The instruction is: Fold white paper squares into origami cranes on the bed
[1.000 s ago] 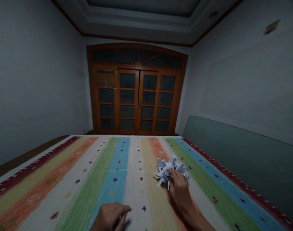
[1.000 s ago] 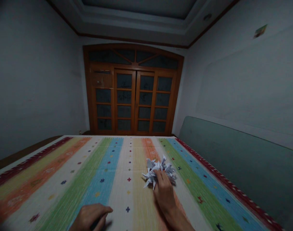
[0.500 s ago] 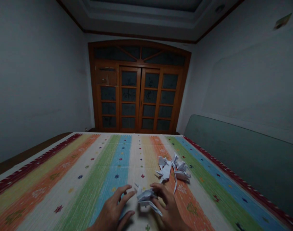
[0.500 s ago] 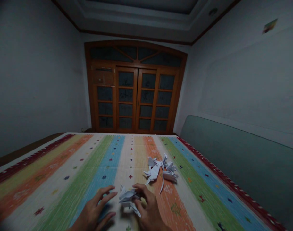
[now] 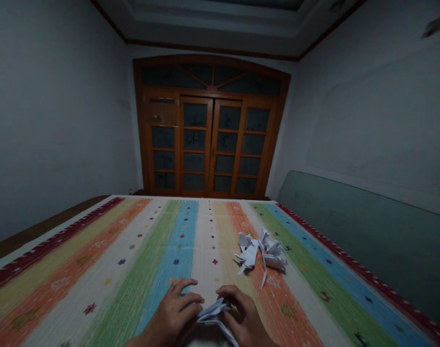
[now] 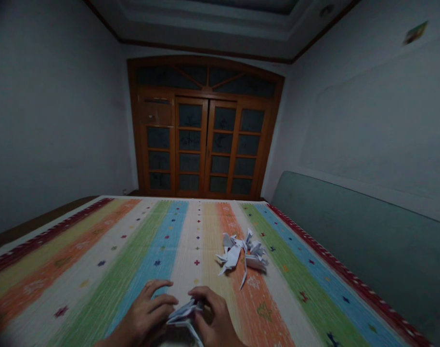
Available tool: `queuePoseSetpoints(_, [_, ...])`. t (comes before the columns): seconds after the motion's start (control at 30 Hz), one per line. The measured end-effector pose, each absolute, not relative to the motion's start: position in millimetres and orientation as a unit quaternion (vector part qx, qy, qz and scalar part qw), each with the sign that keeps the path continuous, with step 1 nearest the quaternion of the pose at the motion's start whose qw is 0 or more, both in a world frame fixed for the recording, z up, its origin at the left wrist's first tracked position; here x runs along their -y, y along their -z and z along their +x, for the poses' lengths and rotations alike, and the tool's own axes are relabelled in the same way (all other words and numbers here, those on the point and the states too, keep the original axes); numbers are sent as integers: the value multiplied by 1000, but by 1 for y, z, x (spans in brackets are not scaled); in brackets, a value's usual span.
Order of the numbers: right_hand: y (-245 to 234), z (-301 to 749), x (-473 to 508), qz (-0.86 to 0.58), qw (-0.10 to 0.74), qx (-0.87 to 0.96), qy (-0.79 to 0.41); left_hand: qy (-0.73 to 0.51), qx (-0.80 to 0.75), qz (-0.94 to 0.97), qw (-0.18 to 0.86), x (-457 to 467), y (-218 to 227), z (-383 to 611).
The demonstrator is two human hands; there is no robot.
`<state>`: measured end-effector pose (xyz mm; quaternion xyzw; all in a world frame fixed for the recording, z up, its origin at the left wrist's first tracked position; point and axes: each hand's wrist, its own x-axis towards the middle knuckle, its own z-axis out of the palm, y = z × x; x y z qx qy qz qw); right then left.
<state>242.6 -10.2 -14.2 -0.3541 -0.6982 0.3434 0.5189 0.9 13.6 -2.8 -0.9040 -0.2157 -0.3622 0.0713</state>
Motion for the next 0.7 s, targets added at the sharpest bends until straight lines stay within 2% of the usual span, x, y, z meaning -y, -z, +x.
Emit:
queuePoseSetpoints(0.2, [11,235,7,-332,498,682,-421,415,188,-890,27,-15,10,18])
queuePoseSetpoints(0.37, [7,236,8,-408,507,643,-403,398,230,-877,-137,-4,2,26])
queuePoseSetpoints(0.47, [4,236,10,-452,515,624,-375,380,316,-835,-240,8,-16,28])
queuePoseSetpoints(0.57, [0,235,12,-439,523,635,-361,377,367,-792,-310,15,-26,32])
queuePoseSetpoints(0.7, [-1,234,14,-401,527,666,-343,338,381,-778,-366,15,-19,38])
